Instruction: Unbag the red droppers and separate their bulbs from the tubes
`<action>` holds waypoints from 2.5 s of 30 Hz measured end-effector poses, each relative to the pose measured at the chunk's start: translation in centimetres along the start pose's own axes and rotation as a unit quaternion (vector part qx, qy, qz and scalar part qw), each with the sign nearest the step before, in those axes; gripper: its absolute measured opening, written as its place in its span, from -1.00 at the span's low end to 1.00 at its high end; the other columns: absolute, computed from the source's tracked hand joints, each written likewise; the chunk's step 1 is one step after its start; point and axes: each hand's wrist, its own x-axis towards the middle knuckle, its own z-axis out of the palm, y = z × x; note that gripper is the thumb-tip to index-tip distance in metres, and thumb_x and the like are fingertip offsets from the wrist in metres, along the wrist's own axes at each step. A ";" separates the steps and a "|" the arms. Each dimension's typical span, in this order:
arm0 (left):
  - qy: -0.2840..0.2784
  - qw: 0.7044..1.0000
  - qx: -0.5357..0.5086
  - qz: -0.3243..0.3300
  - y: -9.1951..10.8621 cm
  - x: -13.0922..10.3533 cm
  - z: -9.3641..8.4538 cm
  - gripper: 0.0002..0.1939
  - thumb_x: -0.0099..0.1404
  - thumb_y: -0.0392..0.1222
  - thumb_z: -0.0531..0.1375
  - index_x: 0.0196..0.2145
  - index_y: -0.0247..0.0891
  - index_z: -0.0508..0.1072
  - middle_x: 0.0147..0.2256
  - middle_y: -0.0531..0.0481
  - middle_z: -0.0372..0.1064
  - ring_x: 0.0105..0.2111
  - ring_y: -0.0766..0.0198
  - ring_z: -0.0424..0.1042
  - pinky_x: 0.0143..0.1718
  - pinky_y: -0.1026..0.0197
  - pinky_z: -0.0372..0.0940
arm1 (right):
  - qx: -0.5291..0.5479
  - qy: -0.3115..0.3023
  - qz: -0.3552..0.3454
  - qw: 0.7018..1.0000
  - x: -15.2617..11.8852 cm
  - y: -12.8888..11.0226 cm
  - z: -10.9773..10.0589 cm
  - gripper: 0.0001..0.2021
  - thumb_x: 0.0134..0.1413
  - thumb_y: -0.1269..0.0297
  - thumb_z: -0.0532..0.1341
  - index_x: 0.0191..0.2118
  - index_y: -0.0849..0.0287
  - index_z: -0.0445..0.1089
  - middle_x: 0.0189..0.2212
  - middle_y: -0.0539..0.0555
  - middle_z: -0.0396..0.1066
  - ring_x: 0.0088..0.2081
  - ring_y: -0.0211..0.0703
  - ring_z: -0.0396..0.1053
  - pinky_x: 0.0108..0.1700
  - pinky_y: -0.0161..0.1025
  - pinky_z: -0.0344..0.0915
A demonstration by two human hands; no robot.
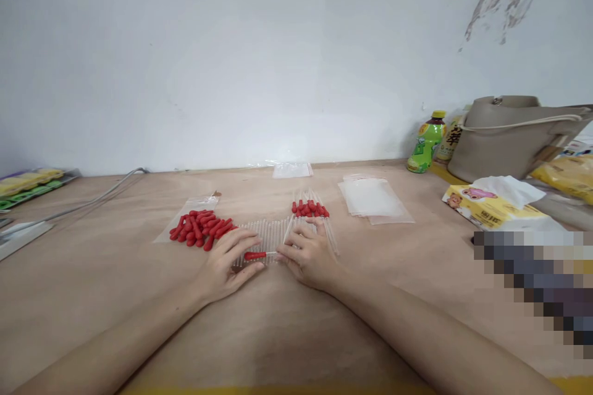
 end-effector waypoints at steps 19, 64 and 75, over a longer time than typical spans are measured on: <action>-0.102 0.993 0.014 0.066 1.0 0.8 -0.4 -0.86 0.26 -0.28 0.00 -0.34 -0.25 0.35 -0.35 0.01 0.42 -0.12 0.20 0.32 -0.01 0.02 0.03 | 0.046 -0.003 -0.097 0.994 0.5 -1.0 0.4 -0.85 0.13 0.39 0.07 -0.39 0.21 0.35 -0.63 -0.06 0.27 -0.45 -0.29 0.11 -0.13 -0.17 0.00; -0.071 0.997 0.017 0.011 -1.9 -0.9 -1.3 -0.79 0.30 -0.32 -0.09 -0.27 -0.27 0.32 0.01 -0.14 0.26 0.07 0.16 0.16 0.08 -0.05 0.10 | 0.063 0.055 -0.065 0.994 -1.3 2.2 -0.4 -0.78 0.11 0.46 0.07 -0.11 0.24 0.32 -0.26 0.13 0.41 -0.18 -0.21 0.35 -0.04 -0.14 0.27; 0.092 0.963 0.133 -0.215 -6.1 0.1 -4.4 -0.72 0.25 -0.20 -0.03 -0.15 -0.25 0.37 -0.31 -0.08 0.21 -0.27 0.20 0.29 -0.26 0.16 0.28 | 0.032 -0.006 0.172 0.985 2.7 1.6 0.0 -0.84 0.04 0.42 0.07 -0.29 0.20 0.38 -0.54 0.00 0.39 -0.47 -0.24 0.31 -0.33 -0.28 0.14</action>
